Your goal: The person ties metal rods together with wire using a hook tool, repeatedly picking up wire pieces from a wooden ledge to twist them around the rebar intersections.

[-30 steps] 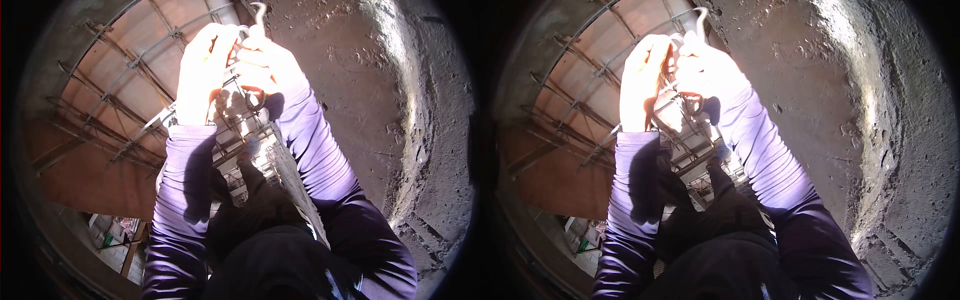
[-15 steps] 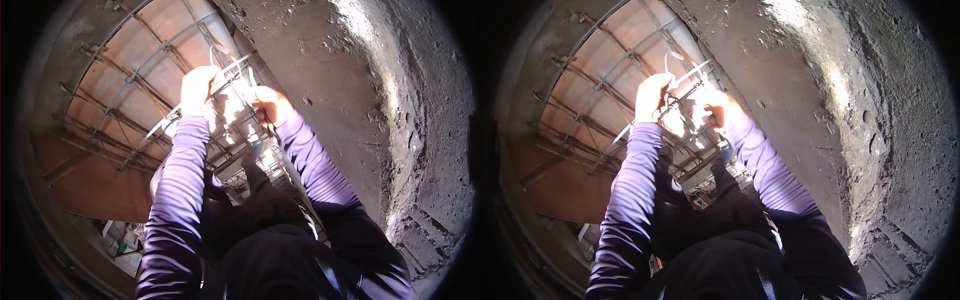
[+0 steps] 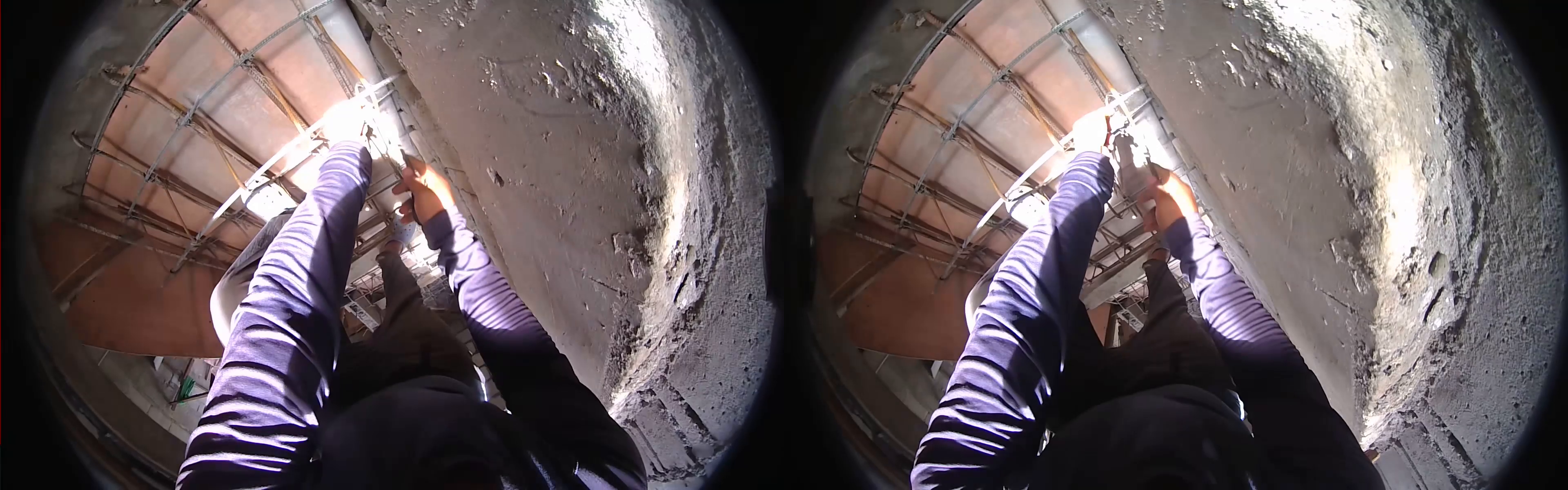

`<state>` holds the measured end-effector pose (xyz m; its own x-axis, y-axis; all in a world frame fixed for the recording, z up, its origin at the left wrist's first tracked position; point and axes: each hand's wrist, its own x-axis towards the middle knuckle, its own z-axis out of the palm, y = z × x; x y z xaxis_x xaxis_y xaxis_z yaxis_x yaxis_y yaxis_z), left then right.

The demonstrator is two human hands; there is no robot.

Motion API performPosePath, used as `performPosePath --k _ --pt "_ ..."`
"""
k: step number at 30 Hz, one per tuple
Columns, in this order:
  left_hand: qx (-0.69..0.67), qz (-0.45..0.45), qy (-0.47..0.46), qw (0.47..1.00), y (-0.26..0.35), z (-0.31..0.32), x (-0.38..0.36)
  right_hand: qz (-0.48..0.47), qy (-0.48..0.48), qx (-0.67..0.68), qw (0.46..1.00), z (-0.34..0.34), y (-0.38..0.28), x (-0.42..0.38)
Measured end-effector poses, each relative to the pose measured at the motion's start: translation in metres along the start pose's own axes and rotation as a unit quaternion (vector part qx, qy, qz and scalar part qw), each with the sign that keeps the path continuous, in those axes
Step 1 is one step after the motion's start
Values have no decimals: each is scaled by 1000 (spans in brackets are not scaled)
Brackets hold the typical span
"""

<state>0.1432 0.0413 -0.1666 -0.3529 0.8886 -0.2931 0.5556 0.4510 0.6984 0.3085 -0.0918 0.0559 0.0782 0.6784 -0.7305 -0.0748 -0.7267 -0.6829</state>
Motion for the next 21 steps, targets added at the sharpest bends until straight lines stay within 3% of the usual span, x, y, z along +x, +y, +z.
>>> performPosePath --k 1,2,3,4,6,7,11,15,17,19,21 --pt "-111 12 -21 994 -3 0 1 0 0 1 1000 1 -5 9" --pt "-220 23 -43 974 -6 -1 4 -36 26 -91 995 2 -11 18" --pt "-237 22 -79 968 -11 -2 12 -71 52 -183 979 2 -15 27" --pt "-236 21 -79 968 -9 -3 11 -70 52 -183 979 -1 -12 42" --pt "-333 -7 -87 939 10 -20 4 -229 55 -386 892 -9 -4 69" --pt "-455 -244 -104 850 86 -73 -31 -209 66 -386 896 -6 -8 73" --pt "-453 -285 -106 838 90 -76 -20 -230 61 -397 886 3 -25 78" --pt "-520 -286 -154 790 69 -67 -9 -119 67 -403 905 11 -52 50" --pt "-540 -274 -184 774 68 -67 -9 -186 64 -487 851 1 -39 57" --pt "-543 -318 -163 760 84 -78 -16 -174 75 -505 842 -1 -33 60" --pt "-543 -302 -175 764 81 -78 -14 -165 84 -522 832 -2 -29 65"
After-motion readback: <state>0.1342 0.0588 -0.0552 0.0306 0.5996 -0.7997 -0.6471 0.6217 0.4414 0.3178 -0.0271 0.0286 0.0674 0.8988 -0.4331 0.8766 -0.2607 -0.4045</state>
